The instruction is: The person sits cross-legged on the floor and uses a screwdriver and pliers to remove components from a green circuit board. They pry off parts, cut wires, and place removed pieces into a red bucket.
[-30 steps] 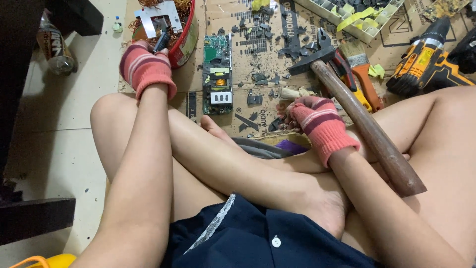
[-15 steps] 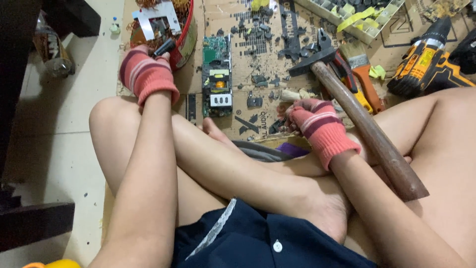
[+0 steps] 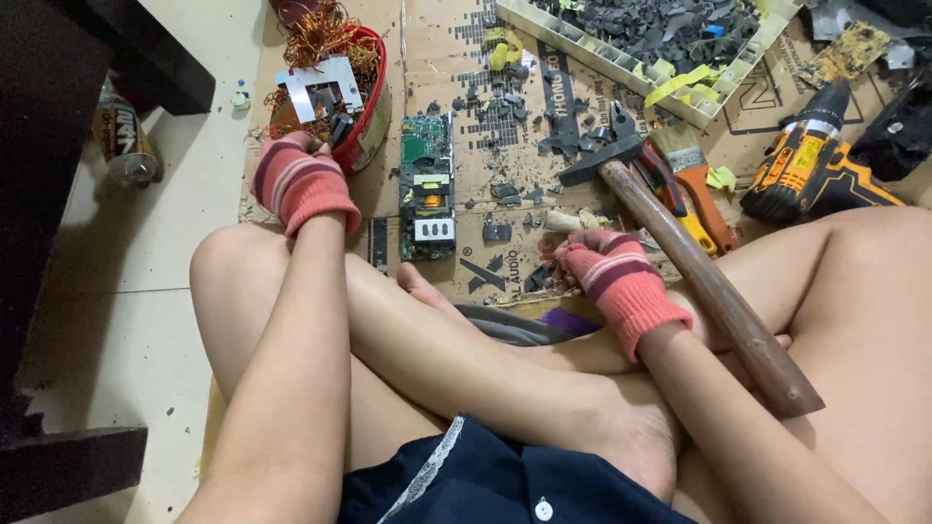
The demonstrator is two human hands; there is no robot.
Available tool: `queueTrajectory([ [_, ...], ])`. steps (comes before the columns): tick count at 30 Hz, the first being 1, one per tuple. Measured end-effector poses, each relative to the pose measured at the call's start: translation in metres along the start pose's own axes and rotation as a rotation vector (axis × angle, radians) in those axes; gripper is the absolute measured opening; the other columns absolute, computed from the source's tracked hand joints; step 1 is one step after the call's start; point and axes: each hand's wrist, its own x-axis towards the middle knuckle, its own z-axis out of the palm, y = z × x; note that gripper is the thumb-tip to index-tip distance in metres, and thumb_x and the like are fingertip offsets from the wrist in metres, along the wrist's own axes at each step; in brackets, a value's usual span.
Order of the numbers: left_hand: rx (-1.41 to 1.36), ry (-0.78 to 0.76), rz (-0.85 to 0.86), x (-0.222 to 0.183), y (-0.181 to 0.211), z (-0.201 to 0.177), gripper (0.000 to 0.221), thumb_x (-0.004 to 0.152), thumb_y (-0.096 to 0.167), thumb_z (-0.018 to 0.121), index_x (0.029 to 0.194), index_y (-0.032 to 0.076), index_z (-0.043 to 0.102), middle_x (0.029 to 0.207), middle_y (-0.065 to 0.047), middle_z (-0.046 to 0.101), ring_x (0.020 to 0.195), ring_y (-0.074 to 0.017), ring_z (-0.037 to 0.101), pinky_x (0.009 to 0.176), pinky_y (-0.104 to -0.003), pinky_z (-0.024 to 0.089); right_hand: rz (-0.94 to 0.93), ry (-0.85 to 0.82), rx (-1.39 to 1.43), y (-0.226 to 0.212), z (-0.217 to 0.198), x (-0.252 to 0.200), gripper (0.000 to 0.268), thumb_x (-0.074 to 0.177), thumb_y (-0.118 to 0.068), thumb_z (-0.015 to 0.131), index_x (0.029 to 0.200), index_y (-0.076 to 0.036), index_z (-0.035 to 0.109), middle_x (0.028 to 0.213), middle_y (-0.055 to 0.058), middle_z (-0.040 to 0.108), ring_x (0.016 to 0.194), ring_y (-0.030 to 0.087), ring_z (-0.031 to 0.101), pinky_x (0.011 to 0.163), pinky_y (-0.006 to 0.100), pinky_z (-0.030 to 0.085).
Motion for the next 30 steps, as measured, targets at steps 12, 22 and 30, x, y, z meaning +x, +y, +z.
queueTrajectory([
  [12,-0.016,0.279,0.159,-0.06,0.035,-0.016,0.022,0.095,0.019,0.072,0.114,0.011,0.064,0.109,-0.016,0.066,0.106,-0.0346,0.067,0.092,-0.048,0.056,-0.018,0.037,0.019,-0.003,-0.002,-0.006,0.03,0.085,-0.031,0.06,0.105,-0.017,0.078,0.091,0.01,0.075,0.096,0.028,0.071,0.091,0.04,0.054],
  [22,0.263,-0.149,0.158,-0.138,0.09,0.021,0.08,0.08,0.066,0.064,0.131,0.006,0.049,0.121,-0.016,0.057,0.116,-0.0341,0.058,0.102,-0.044,0.044,-0.165,0.183,-0.204,-0.013,-0.005,-0.024,0.021,0.088,-0.031,0.062,0.1,-0.02,0.077,0.089,0.009,0.074,0.093,0.029,0.071,0.083,0.042,0.058],
  [30,0.335,-0.201,-0.065,-0.122,0.088,0.037,0.086,0.077,0.069,0.065,0.134,0.006,0.044,0.127,-0.012,0.048,0.122,-0.0328,0.048,0.105,-0.046,0.037,-0.413,0.732,-0.864,-0.023,-0.046,-0.041,0.031,0.091,-0.034,0.071,0.114,-0.013,0.073,0.115,0.017,0.065,0.114,0.037,0.059,0.094,0.052,0.05],
])
